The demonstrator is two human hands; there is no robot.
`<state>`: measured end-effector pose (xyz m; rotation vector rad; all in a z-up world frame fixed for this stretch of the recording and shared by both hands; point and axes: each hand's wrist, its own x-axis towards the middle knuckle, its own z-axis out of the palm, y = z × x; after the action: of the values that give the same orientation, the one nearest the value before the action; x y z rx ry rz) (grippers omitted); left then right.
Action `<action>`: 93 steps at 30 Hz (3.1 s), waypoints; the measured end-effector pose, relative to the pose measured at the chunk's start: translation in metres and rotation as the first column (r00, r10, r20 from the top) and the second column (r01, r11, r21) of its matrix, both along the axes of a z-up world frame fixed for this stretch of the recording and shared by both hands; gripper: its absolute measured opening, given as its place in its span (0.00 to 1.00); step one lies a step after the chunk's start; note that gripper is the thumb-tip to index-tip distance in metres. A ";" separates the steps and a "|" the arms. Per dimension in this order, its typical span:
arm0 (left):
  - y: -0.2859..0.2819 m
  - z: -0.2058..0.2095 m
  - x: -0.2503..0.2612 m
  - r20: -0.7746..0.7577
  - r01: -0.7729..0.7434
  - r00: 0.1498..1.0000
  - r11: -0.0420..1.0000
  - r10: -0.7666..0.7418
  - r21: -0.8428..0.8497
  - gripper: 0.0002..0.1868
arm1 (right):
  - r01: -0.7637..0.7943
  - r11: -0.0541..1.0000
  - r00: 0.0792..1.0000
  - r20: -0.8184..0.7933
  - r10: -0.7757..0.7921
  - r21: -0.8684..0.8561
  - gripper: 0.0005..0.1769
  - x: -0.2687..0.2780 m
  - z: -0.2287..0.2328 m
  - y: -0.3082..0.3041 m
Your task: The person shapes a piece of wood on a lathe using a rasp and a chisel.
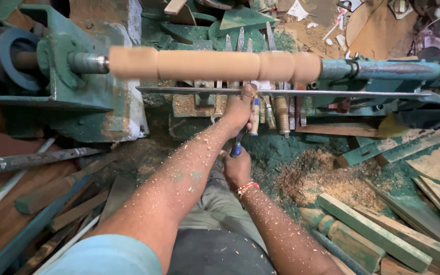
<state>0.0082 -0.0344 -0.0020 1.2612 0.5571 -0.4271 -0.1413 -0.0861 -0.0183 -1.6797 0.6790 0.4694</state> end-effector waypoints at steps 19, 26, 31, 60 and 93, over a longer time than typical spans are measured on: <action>-0.002 -0.007 0.008 -0.058 0.225 0.974 0.969 -0.219 0.105 0.40 | 0.090 0.996 0.995 0.040 -0.089 -0.020 0.07 0.006 0.006 0.016; 0.003 -0.009 0.007 -0.025 0.199 0.980 0.978 -0.197 0.066 0.40 | 0.087 0.996 0.994 0.060 -0.086 -0.008 0.10 0.005 0.003 0.023; 0.020 -0.010 0.002 -0.009 0.196 0.981 0.979 -0.196 0.054 0.39 | 0.042 0.998 0.998 0.044 -0.040 -0.037 0.12 0.001 0.008 0.035; 0.108 0.001 -0.025 -0.052 0.071 0.997 0.991 -0.065 0.115 0.41 | -0.244 0.959 0.957 0.127 0.262 -0.141 0.10 -0.008 0.015 0.086; 0.162 -0.048 -0.102 0.080 0.148 0.986 0.988 -0.144 -0.042 0.44 | -0.548 0.628 0.757 -0.008 0.654 -0.552 0.15 -0.037 0.026 0.028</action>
<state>-0.0941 0.1275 -0.0495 1.2717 0.3880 -0.5092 -0.1781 -0.0582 0.0079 -2.4641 0.0453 0.6122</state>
